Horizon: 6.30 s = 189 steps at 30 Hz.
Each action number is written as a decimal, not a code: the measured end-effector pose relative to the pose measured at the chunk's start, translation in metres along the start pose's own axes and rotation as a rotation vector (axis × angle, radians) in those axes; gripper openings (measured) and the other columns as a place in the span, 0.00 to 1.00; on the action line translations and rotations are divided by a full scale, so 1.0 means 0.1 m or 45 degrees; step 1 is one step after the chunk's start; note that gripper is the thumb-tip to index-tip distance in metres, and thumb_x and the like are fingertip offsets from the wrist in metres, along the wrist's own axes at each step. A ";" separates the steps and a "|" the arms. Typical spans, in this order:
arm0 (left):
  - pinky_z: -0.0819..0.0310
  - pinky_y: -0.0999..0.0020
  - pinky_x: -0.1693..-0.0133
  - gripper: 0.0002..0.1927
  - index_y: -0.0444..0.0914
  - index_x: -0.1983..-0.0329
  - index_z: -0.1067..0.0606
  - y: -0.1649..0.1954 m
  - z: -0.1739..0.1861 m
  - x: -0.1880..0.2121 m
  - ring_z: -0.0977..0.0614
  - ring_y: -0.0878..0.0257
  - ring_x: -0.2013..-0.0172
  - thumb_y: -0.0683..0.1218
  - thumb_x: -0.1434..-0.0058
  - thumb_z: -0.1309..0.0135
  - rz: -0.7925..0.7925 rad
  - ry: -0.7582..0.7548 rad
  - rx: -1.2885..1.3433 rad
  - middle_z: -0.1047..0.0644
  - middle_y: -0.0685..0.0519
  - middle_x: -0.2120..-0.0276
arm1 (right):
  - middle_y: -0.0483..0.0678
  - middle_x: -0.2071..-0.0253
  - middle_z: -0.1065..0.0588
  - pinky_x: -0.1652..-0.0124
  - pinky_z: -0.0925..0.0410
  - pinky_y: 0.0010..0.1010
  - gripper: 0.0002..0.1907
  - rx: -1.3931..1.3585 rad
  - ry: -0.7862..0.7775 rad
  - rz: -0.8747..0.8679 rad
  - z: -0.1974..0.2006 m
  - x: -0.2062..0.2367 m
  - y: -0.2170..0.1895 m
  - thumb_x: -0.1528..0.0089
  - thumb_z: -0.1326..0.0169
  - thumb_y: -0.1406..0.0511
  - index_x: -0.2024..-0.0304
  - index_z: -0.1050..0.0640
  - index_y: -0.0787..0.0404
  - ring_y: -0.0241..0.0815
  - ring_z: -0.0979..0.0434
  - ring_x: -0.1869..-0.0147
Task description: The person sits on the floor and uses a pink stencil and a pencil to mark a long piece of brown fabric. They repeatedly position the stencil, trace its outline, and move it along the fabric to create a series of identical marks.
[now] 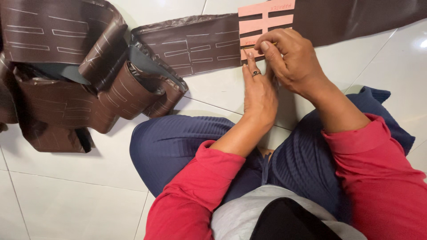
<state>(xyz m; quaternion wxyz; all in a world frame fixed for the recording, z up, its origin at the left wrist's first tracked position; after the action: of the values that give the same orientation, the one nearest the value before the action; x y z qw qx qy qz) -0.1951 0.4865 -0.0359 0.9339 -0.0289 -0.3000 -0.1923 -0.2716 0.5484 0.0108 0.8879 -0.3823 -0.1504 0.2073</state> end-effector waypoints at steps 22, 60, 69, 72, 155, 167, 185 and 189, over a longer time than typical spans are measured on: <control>0.46 0.47 0.35 0.32 0.39 0.25 0.40 0.01 -0.05 -0.02 0.48 0.35 0.28 0.54 0.32 0.58 0.024 0.039 0.092 0.43 0.49 0.26 | 0.52 0.54 0.23 0.50 0.29 0.39 0.05 0.059 0.091 0.101 -0.06 -0.02 -0.03 0.23 0.47 0.69 0.54 0.24 0.65 0.53 0.22 0.50; 0.28 0.62 0.50 0.50 0.39 0.22 0.49 -0.06 0.00 0.05 0.34 0.36 0.31 0.61 0.41 0.42 0.101 0.253 0.208 0.41 0.48 0.32 | 0.55 0.57 0.24 0.50 0.31 0.41 0.09 0.192 0.256 0.051 0.23 0.07 0.10 0.20 0.53 0.70 0.54 0.25 0.67 0.56 0.24 0.51; 0.26 0.61 0.51 0.50 0.39 0.23 0.47 -0.10 -0.02 0.05 0.34 0.35 0.33 0.62 0.43 0.41 0.088 0.282 0.231 0.40 0.48 0.32 | 0.57 0.57 0.24 0.54 0.31 0.43 0.09 0.241 0.322 0.009 0.39 0.17 0.14 0.23 0.54 0.72 0.57 0.25 0.68 0.58 0.24 0.53; 0.26 0.61 0.51 0.49 0.39 0.23 0.47 -0.10 -0.04 0.04 0.33 0.35 0.33 0.62 0.43 0.41 0.089 0.299 0.226 0.39 0.48 0.33 | 0.56 0.59 0.25 0.55 0.31 0.42 0.09 0.207 0.336 -0.097 0.49 0.18 0.16 0.23 0.54 0.71 0.56 0.24 0.68 0.55 0.24 0.55; 0.24 0.59 0.72 0.07 0.49 0.74 0.14 -1.16 0.29 -0.88 0.17 0.51 0.73 0.45 0.59 0.34 -0.521 0.614 0.508 0.19 0.48 0.75 | 0.52 0.54 0.22 0.47 0.31 0.41 0.07 -0.001 -0.016 0.080 -0.23 0.19 -0.10 0.28 0.47 0.68 0.49 0.22 0.63 0.54 0.24 0.48; 0.24 0.56 0.67 0.13 0.54 0.68 0.13 -1.19 0.24 -0.78 0.17 0.50 0.69 0.41 0.52 0.39 -0.537 0.624 0.534 0.19 0.50 0.66 | 0.54 0.59 0.23 0.50 0.31 0.43 0.07 0.350 0.220 -0.146 0.33 0.43 0.19 0.25 0.49 0.69 0.52 0.20 0.62 0.56 0.24 0.51; 0.24 0.53 0.58 0.08 0.41 0.57 0.26 -0.68 -0.36 -0.13 0.18 0.47 0.62 0.40 0.40 0.48 -0.431 0.601 0.667 0.23 0.47 0.65 | 0.52 0.61 0.21 0.54 0.30 0.40 0.12 0.140 0.089 -0.322 0.16 0.16 0.79 0.34 0.41 0.63 0.51 0.21 0.64 0.52 0.22 0.54; 0.25 0.53 0.58 0.10 0.40 0.57 0.25 -0.48 -0.43 0.07 0.18 0.48 0.61 0.40 0.43 0.47 -0.651 0.520 0.693 0.22 0.47 0.64 | 0.52 0.58 0.24 0.54 0.30 0.44 0.27 0.213 -0.020 -0.312 -0.01 0.13 0.72 0.44 0.31 0.61 0.45 0.23 0.59 0.55 0.23 0.52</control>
<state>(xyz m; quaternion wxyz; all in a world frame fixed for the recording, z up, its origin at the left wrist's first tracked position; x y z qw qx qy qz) -0.1840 0.4326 -0.0700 0.8699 0.3328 -0.1463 -0.3334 -0.2777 0.5990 -0.0417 0.9341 -0.2840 -0.1850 0.1119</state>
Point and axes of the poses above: each hand's wrist, its own x-axis away from the middle knuckle, its own z-axis out of the back of the hand, y = z × x, the point moved 4 cm from there along -x, towards the middle knuckle
